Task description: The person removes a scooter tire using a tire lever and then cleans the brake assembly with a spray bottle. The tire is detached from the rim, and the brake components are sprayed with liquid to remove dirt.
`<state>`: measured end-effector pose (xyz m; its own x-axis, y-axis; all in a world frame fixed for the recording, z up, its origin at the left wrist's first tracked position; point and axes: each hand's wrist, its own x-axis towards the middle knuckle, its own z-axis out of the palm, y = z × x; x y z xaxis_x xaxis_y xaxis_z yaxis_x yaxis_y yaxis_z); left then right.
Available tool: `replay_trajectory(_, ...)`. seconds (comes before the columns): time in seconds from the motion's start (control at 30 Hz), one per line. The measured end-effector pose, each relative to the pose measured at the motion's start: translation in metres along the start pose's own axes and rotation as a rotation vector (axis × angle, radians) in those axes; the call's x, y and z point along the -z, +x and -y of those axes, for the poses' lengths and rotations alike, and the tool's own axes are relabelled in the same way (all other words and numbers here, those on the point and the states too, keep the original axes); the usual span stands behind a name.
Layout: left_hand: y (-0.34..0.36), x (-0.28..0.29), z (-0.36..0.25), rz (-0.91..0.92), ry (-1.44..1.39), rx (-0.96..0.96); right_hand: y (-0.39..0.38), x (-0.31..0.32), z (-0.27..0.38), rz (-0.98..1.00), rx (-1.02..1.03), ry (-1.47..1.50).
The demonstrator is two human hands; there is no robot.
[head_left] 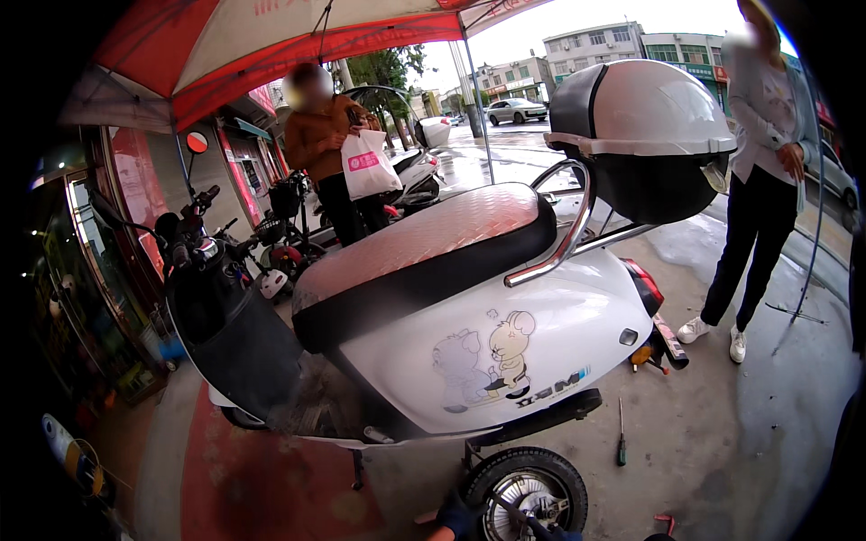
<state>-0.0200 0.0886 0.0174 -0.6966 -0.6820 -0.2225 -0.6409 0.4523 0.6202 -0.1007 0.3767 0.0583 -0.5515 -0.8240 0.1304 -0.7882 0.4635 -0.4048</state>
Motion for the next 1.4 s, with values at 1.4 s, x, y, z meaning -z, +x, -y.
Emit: replay_trajectory(1.4,-0.05,-0.005,0.014,0.213,-0.917,0.122,0.064,0.132,0.031,0.323,0.228,-0.236)
